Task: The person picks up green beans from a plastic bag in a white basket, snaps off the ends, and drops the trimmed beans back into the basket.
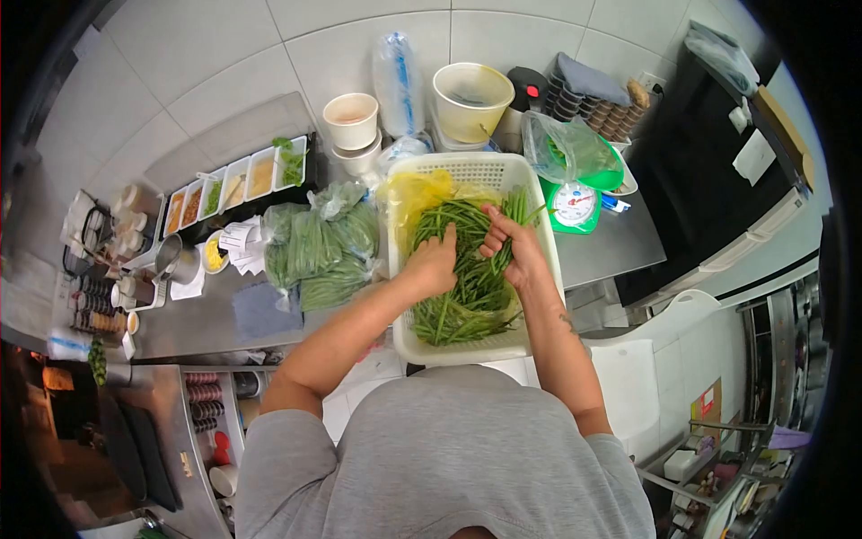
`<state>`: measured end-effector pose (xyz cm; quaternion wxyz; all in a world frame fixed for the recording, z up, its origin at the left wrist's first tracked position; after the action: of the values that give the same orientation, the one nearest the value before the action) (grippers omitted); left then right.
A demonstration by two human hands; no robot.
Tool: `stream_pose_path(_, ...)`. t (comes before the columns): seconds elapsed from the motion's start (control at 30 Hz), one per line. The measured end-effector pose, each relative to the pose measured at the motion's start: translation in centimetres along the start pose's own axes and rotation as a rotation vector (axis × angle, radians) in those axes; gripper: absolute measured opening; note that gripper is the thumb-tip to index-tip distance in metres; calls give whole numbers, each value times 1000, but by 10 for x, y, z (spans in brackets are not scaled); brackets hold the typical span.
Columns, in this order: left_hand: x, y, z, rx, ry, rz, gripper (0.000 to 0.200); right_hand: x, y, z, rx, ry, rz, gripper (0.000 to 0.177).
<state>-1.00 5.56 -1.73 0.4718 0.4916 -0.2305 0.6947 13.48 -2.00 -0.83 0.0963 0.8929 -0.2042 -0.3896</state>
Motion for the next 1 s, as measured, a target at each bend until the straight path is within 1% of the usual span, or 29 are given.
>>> stream_pose_path(0.03,-5,1,0,-13,23,37,73,-3,1,0,3,-33,-8,19)
stream_pose_path(0.1,-28,-8,-8,-136,160,61,68,-11,5,-2,49,45,41,20)
stream_pose_path(0.17,-34,-12,-7,-230,285,69,64,-14,5,-2,105,98,72,20)
stream_pose_path(0.23,-17,-5,10,-298,404,55,63,-9,5,-6,169,128,94,19)
stream_pose_path(0.27,2,-3,16,-193,423,-32,60,-8,8,-10,220,131,123,18)
stream_pose_path(0.33,25,-2,10,-197,461,64,56,-14,18,-21,325,129,183,17)
stream_pose_path(0.43,42,-4,-17,-217,539,141,46,-8,34,-31,361,129,235,15)
stream_pose_path(0.47,45,-4,-25,-227,568,157,43,-11,42,-34,315,104,243,16)
stream_pose_path(0.57,60,4,-24,-91,850,65,36,-2,49,-26,311,323,256,16)
stream_pose_path(0.6,59,5,-22,-88,890,95,32,-4,52,-24,303,434,263,16)
stream_pose_path(0.7,47,7,-24,-61,1102,138,30,-11,57,-13,233,541,184,14)
stream_pose_path(0.73,45,8,-23,-67,1151,143,29,-6,54,-10,143,624,194,25)
stream_pose_path(0.83,37,7,-19,-84,1290,178,26,-15,49,-7,52,414,261,31)
stream_pose_path(0.9,31,6,-15,-94,1364,222,26,-10,39,-6,12,171,119,26)
stream_pose_path(0.93,26,7,-13,-98,1365,213,23,-8,34,-5,-6,51,48,24)
stream_pose_path(1.0,16,11,-8,-108,1365,197,19,-9,28,-4,-21,53,7,23)
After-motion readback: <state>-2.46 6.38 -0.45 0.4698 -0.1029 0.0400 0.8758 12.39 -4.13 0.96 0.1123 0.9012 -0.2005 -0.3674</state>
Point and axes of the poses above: each hand's wrist, its own y-axis away from the middle knuckle, its own x-axis out of the back of the hand, z = x × y, the point moved 1 cm from there along -y, towards the middle knuckle, and after that the axes turned 7 degrees about -x, right-handed, at the moved point
